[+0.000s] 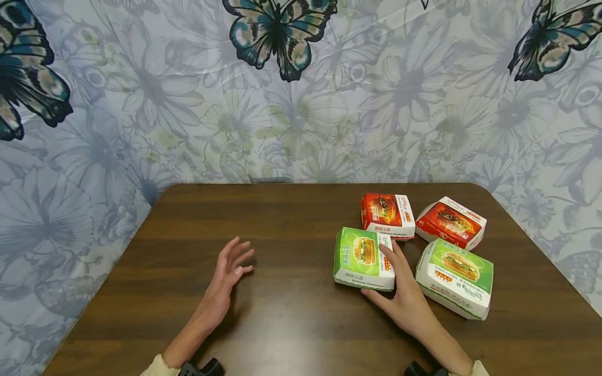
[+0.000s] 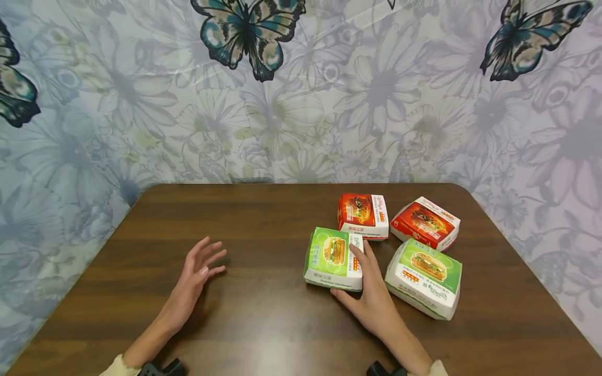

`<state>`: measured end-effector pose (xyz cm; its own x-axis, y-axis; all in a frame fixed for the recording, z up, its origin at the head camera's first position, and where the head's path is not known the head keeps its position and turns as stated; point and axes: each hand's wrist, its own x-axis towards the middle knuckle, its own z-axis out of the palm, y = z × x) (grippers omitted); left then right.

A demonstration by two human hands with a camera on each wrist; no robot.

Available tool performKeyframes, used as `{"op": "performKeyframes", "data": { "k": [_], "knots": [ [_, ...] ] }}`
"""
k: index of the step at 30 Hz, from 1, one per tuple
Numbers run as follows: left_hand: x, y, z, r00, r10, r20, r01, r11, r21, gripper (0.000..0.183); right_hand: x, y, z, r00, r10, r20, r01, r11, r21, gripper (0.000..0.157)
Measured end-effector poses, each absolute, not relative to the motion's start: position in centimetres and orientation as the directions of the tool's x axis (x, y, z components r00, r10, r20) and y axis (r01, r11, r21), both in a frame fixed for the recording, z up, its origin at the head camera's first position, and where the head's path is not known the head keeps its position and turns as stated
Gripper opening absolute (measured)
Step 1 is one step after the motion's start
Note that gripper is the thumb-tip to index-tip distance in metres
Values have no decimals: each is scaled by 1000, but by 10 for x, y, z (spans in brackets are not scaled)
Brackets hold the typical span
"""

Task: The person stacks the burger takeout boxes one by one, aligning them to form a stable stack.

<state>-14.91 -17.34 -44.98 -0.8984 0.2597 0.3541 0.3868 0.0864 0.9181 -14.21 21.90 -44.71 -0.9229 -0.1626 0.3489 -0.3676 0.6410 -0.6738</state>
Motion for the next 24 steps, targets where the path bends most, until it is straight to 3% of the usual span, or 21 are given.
{"op": "performKeyframes", "data": {
  "k": [24],
  "knots": [
    [-154,-158,-457,-854,310,418,484,182,856,66,-141,223,-446,-912,-171,372,-388,652,-651,95]
  ]
}}
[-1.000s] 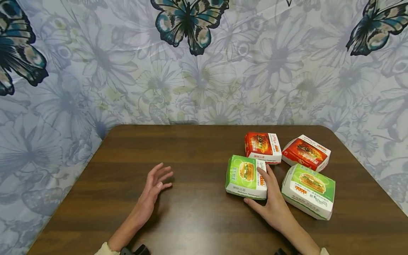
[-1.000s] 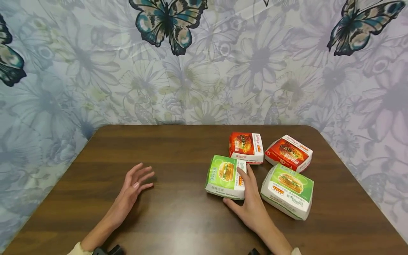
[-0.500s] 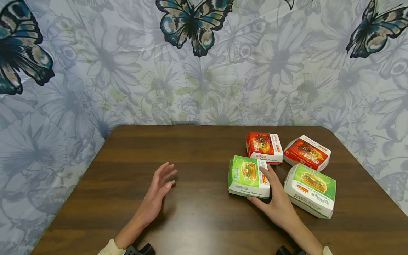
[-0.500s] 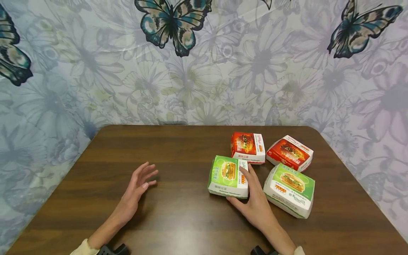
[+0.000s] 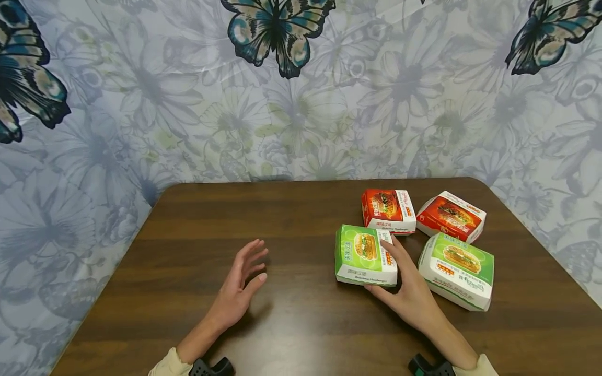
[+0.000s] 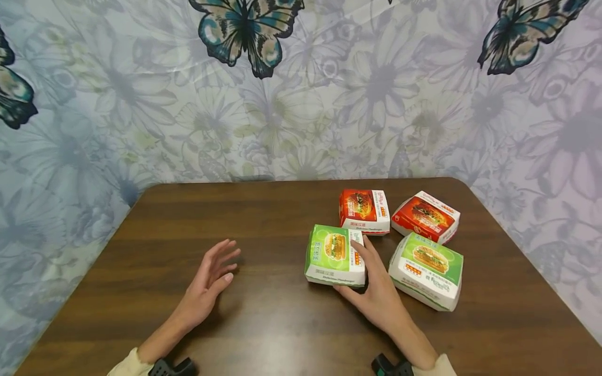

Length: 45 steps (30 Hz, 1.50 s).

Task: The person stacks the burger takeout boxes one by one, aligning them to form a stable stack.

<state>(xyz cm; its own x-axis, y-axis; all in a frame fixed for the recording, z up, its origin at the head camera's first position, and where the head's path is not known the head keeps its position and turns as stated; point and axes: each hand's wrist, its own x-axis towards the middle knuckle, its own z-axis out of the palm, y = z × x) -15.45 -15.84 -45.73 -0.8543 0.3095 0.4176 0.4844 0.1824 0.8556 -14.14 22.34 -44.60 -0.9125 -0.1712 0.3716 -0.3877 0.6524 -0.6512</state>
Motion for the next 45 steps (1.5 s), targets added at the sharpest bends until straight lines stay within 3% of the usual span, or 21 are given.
{"op": "performKeyframes", "data": {
  "k": [8,20,34,41,45],
  "knots": [
    [-162,-150,-463,-854,304,423,489,187,852,66,-148,225,-440,-877,-236,419,-463,647,-605,103],
    [-166,-138,-465,-857,295,422,479,160,863,68,-144,222,-446,-888,-229,399,-444,650,-616,101],
    [-171,-133,-459,-816,316,484,536,104,838,67,-136,211,-438,-877,-251,410,-469,635,-614,105],
    [-169,-133,-460,-839,325,436,459,-7,889,65,-132,206,-436,-881,-252,400,-464,629,-624,105],
    [-168,-134,-460,-837,319,445,471,3,882,67,-131,204,-436,-886,-255,387,-457,621,-637,103]
  ]
}}
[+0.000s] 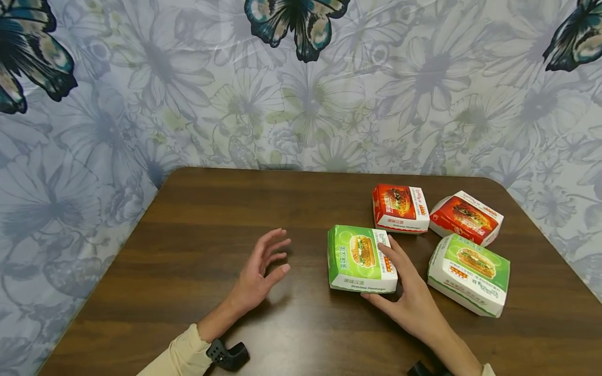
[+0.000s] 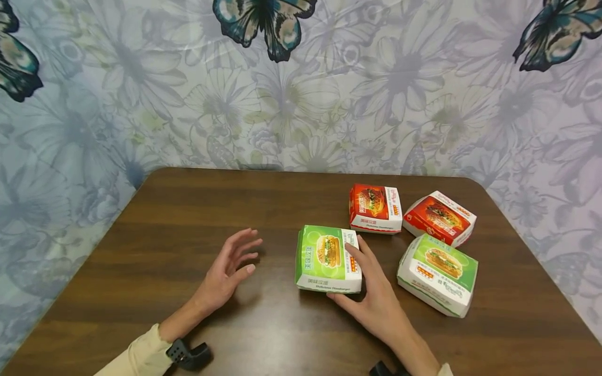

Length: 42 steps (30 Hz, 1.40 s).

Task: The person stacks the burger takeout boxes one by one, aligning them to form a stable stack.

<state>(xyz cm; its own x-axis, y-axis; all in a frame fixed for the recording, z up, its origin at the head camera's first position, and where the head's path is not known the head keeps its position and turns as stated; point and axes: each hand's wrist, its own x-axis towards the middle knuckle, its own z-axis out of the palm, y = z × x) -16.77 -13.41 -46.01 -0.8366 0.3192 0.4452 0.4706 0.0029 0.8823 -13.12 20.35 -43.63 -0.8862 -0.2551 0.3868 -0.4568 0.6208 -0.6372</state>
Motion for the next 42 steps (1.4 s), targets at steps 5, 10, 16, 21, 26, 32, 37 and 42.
{"op": "performKeyframes", "data": {
  "k": [5,10,16,21,26,32,37,42],
  "knots": [
    [-169,-133,-457,-826,327,459,493,24,870,71,-131,202,-436,-878,-253,407,-470,622,-627,104],
    [-170,-131,-456,-822,344,454,493,31,870,73,-129,198,-437,-873,-250,419,-476,622,-622,106],
    [-171,-130,-454,-812,370,452,501,44,864,76,-125,193,-436,-868,-245,433,-484,614,-623,108],
    [-169,-130,-452,-803,381,458,513,53,857,77,-124,190,-435,-856,-242,457,-500,613,-612,110],
    [-162,-129,-451,-815,394,424,496,97,863,81,-120,186,-435,-840,-247,483,-526,592,-611,110],
    [-153,-129,-452,-818,429,383,486,160,859,87,-113,182,-434,-824,-268,498,-552,574,-605,110],
    [-150,-126,-454,-789,468,397,510,140,848,92,-110,180,-434,-842,-278,463,-532,573,-623,108],
    [-147,-122,-455,-780,492,385,488,95,868,96,-108,178,-434,-845,-304,441,-534,539,-651,105]
  ]
}}
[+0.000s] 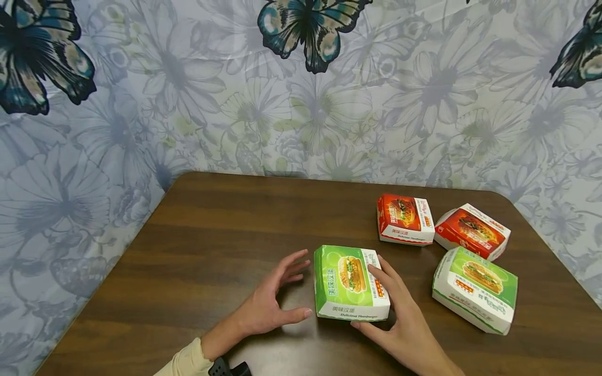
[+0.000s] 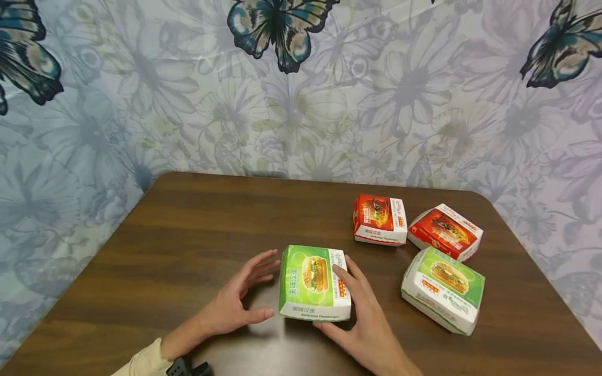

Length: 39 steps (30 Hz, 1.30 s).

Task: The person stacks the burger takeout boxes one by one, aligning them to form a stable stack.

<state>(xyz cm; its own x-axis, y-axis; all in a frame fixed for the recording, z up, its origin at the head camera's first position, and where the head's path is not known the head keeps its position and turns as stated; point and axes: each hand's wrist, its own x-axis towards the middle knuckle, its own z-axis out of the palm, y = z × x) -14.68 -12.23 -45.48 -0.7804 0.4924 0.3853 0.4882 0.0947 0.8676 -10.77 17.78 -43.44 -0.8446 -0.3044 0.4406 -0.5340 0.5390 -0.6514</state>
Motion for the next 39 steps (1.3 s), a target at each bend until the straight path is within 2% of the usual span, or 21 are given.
{"op": "performKeyframes", "data": {
  "k": [6,16,23,32,39],
  "knots": [
    [-142,-123,-456,-800,494,341,451,120,884,101,-104,174,-437,-828,-332,452,-560,534,-634,105],
    [-137,-124,-461,-748,555,365,513,133,848,113,-96,172,-443,-823,-363,437,-568,519,-639,105],
    [-138,-124,-459,-752,578,317,512,208,833,117,-96,172,-441,-799,-392,456,-601,523,-605,104],
    [-144,-123,-459,-730,601,327,526,187,830,126,-100,172,-441,-774,-447,449,-633,513,-580,102],
    [-142,-124,-454,-771,587,246,476,275,836,124,-102,172,-443,-774,-469,425,-629,498,-596,102]
  ]
}}
